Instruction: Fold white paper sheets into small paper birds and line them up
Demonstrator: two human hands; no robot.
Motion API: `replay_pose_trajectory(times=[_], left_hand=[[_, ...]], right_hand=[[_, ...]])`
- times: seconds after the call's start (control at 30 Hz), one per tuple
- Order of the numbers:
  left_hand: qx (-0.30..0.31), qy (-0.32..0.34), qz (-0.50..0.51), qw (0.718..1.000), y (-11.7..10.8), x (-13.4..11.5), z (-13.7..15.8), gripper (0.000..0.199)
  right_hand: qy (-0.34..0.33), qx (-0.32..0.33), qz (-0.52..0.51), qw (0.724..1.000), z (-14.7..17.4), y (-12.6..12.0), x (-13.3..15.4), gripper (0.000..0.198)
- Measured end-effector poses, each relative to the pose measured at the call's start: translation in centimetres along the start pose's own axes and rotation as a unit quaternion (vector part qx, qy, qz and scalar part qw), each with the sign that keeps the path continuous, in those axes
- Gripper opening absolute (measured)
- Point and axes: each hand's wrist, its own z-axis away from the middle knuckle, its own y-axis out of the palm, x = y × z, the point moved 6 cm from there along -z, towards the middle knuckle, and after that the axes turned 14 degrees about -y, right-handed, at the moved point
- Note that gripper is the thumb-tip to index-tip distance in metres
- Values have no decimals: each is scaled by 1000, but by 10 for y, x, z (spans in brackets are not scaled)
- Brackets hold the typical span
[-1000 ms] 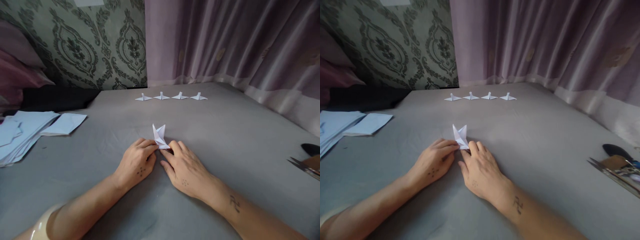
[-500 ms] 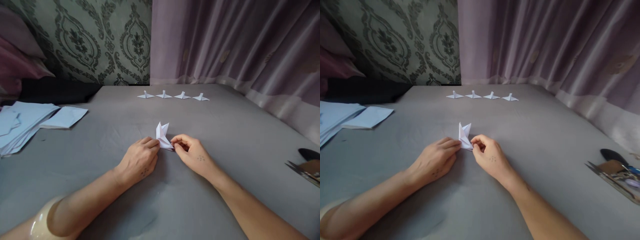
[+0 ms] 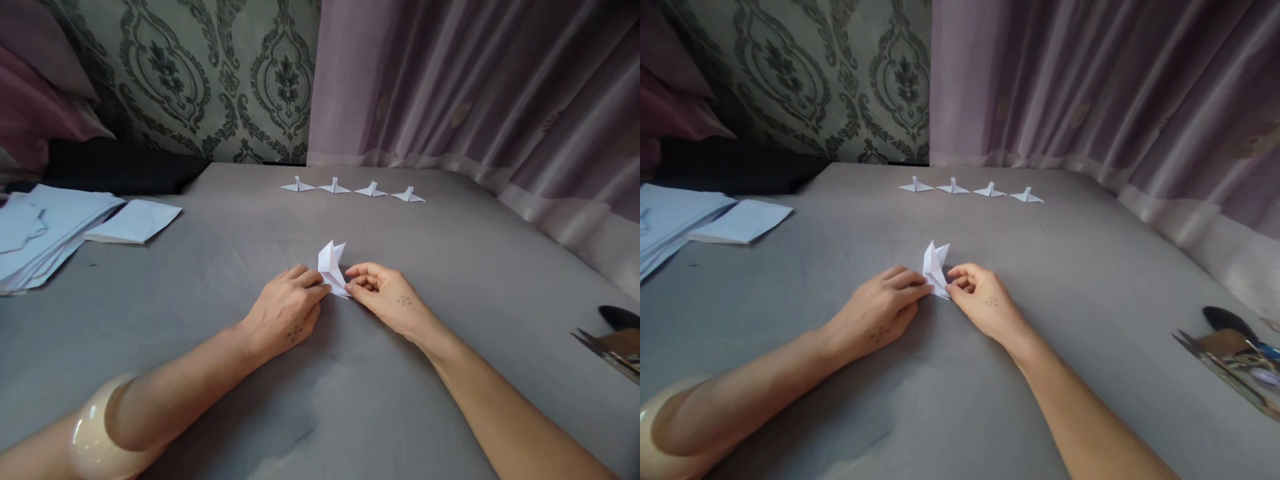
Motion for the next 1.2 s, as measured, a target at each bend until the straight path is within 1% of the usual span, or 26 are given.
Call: replay_pose_trajectory(times=[0.23, 0.37, 0.5, 0.67, 0.83, 1.0, 1.2], left_hand=[[17, 27, 40, 999, 1, -1, 1, 31], [22, 23, 28, 999, 2, -2, 1, 36], [33, 37, 8, 999, 4, -3, 2, 40], [21, 65, -8, 998, 5, -4, 2, 40], [42, 70, 8, 997, 5, -4, 2, 42], [61, 71, 24, 995, 7, -4, 2, 46], [57, 81, 20, 995, 8, -4, 2, 51]], right_hand=[[19, 9, -3, 1000, 1, 0, 2, 24], [9, 26, 0, 1000, 0, 0, 0, 24], [3, 35, 1, 999, 0, 0, 0, 22], [2, 29, 33, 999, 1, -2, 3, 26], [-1, 30, 72, 997, 3, -4, 7, 25], [1, 31, 82, 996, 3, -5, 8, 25], [-8, 24, 84, 996, 5, -6, 9, 23]])
